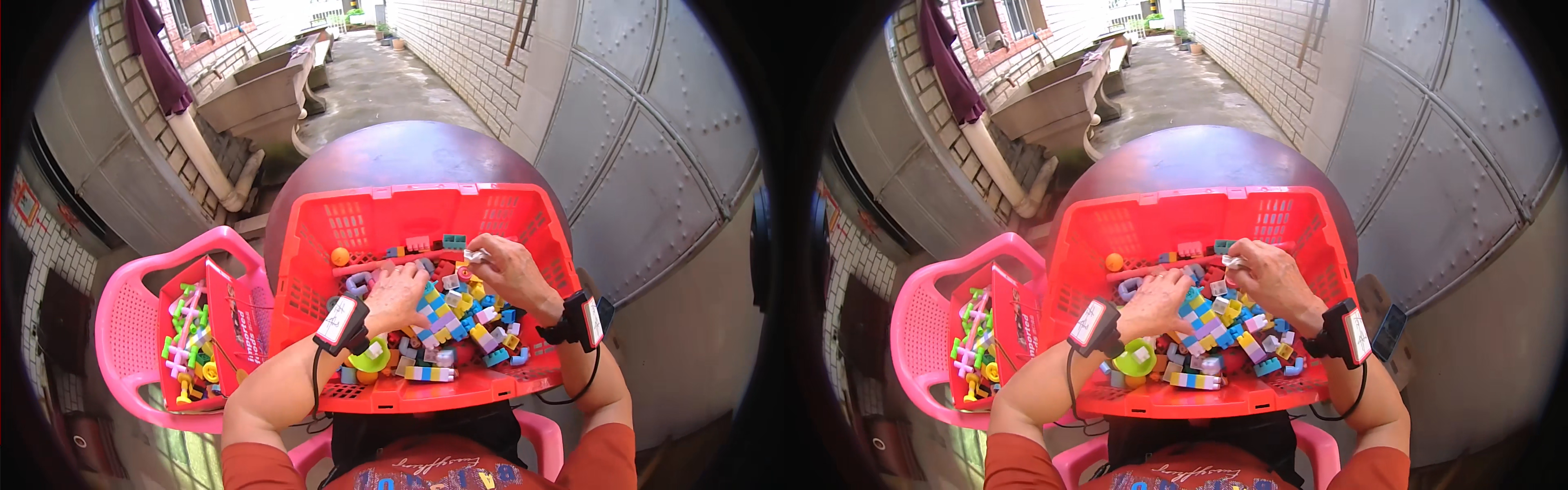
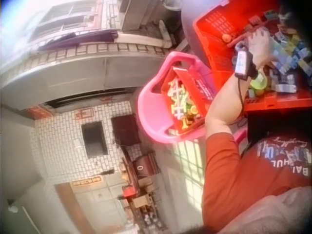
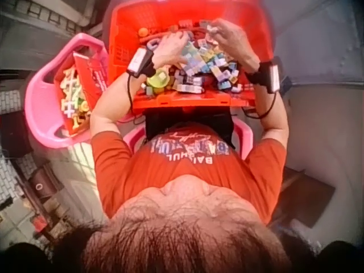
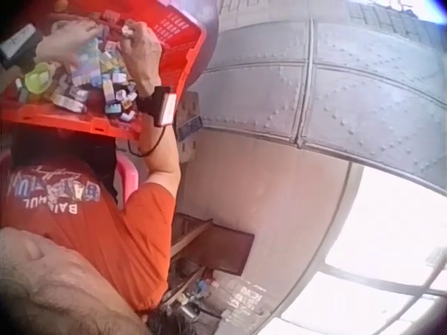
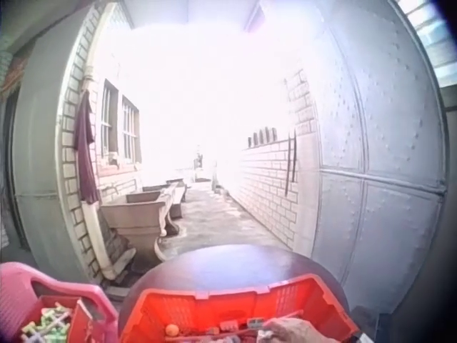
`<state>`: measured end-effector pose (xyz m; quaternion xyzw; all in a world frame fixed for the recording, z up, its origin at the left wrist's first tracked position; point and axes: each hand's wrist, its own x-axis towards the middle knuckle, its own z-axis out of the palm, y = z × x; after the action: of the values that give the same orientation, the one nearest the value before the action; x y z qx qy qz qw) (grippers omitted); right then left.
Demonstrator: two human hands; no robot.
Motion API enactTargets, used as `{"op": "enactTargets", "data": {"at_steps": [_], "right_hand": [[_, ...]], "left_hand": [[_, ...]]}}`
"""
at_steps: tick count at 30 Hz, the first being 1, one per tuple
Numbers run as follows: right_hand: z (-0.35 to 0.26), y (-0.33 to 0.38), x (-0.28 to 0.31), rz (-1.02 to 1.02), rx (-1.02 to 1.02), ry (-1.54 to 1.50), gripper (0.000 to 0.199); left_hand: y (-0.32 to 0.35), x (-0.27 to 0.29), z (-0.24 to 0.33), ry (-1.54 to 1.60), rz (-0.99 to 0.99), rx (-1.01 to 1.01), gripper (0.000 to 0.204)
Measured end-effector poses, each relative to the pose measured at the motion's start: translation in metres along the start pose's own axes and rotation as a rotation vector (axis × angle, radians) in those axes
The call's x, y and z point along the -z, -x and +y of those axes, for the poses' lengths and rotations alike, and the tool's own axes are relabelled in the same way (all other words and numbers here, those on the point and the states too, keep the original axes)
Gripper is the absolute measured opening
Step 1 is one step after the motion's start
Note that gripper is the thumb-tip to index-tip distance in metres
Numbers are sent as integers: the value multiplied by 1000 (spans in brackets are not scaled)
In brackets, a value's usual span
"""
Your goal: Assembling and sorting plastic building blocks from one basket to another.
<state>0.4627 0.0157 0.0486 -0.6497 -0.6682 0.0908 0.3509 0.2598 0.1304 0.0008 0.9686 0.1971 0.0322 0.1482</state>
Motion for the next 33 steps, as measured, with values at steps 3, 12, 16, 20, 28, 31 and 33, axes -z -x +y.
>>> {"op": "enactTargets", "data": {"at_steps": [3,12,16,20,28,31,33], "right_hand": [[-8,-3,-1,-16,-33,-84,19],[-3,-4,-4,2,-243,-421,26],[-9,-7,7,47,-368,-624,37],[-11,-1,-1,-28,-287,-909,41],[-23,-1,9,38,-354,-765,25],[-32,0,18,41,-333,-732,27],[-27,-1,20,7,-313,-745,27]], "left_hand": [[0,1,1,-33,98,-81,64],[-1,39,3,615,134,97,48],[0,56,-4,1099,556,78,54],[2,48,3,1246,568,103,53],[10,43,27,1229,49,36,55],[7,51,17,1391,-137,43,50],[7,57,14,1515,-232,17,47]]}}
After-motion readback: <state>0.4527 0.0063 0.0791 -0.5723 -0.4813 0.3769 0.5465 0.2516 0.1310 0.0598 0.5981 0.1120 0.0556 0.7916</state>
